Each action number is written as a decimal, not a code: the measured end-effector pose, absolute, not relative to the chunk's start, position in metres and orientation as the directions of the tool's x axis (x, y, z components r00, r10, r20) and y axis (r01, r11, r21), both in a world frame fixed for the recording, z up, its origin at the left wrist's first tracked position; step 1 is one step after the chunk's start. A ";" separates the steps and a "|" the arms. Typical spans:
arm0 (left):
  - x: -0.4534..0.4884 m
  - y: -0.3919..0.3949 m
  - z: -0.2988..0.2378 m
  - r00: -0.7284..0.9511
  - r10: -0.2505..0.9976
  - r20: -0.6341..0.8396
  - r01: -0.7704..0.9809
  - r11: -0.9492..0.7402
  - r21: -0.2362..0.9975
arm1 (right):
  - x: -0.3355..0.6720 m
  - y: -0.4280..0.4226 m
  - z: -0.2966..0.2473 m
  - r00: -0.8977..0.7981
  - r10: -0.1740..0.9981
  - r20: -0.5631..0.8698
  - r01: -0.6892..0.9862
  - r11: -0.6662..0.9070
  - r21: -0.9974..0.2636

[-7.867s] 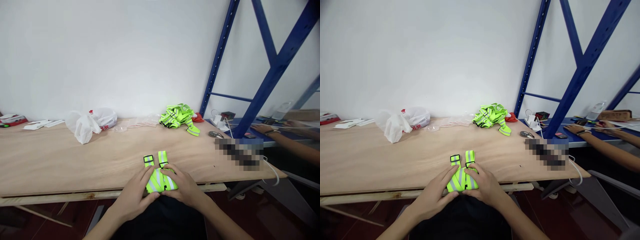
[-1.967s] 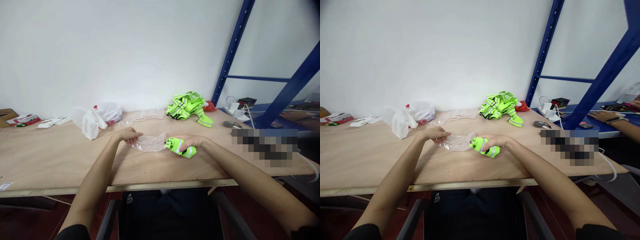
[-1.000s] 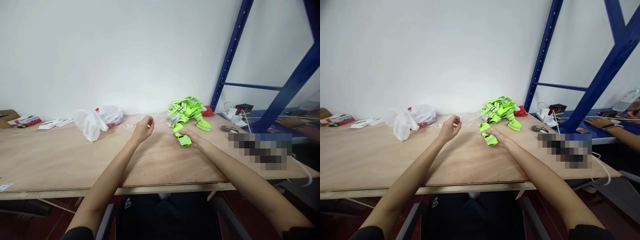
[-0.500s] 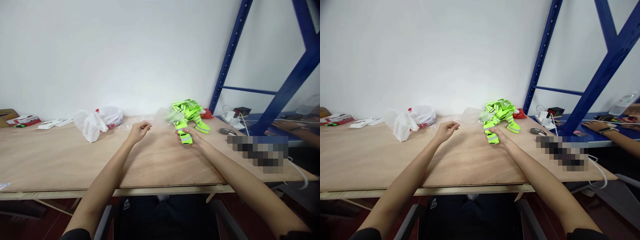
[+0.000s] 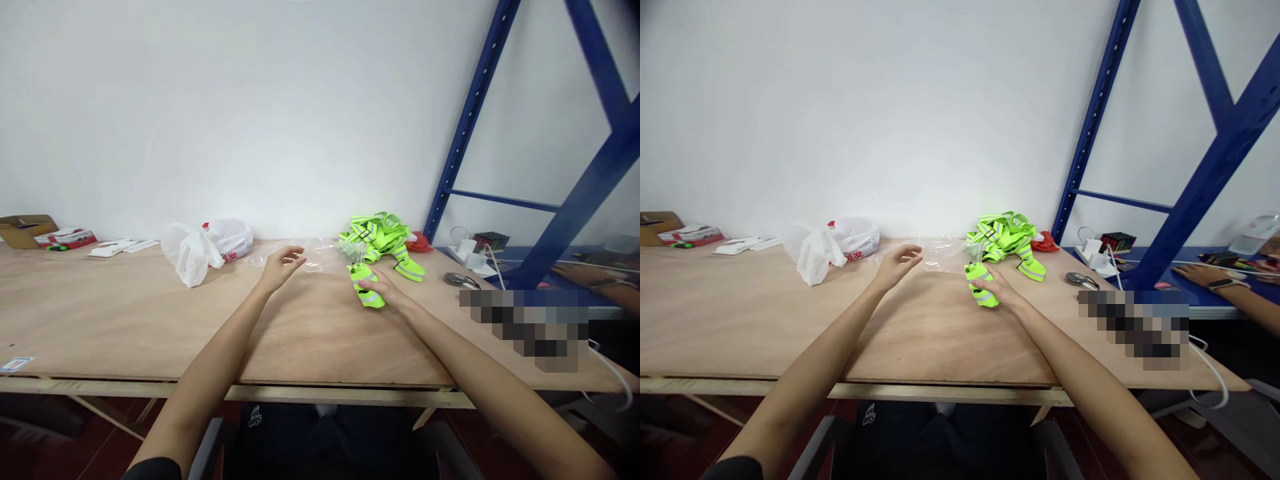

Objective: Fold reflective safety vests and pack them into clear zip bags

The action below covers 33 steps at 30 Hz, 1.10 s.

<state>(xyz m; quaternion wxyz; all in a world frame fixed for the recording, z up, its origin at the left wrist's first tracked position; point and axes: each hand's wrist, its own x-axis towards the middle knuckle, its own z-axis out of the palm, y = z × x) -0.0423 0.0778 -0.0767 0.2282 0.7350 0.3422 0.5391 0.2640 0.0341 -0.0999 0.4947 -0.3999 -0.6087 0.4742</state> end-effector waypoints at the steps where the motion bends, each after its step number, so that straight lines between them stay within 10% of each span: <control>1: -0.042 0.078 -0.077 0.170 0.743 0.648 0.275 -0.667 0.693 | 0.262 0.033 -0.099 -0.203 0.949 0.241 0.060 0.258 -0.964; 27: -0.058 0.069 -0.046 0.108 0.624 0.774 0.403 -0.739 0.539 | 0.270 0.038 -0.102 -0.284 0.843 0.457 0.443 0.538 -0.718; 33: -0.031 -0.049 -0.019 0.162 0.357 0.920 0.129 -0.932 0.339 | 0.270 0.039 -0.112 -0.285 0.832 0.476 0.624 0.538 -0.566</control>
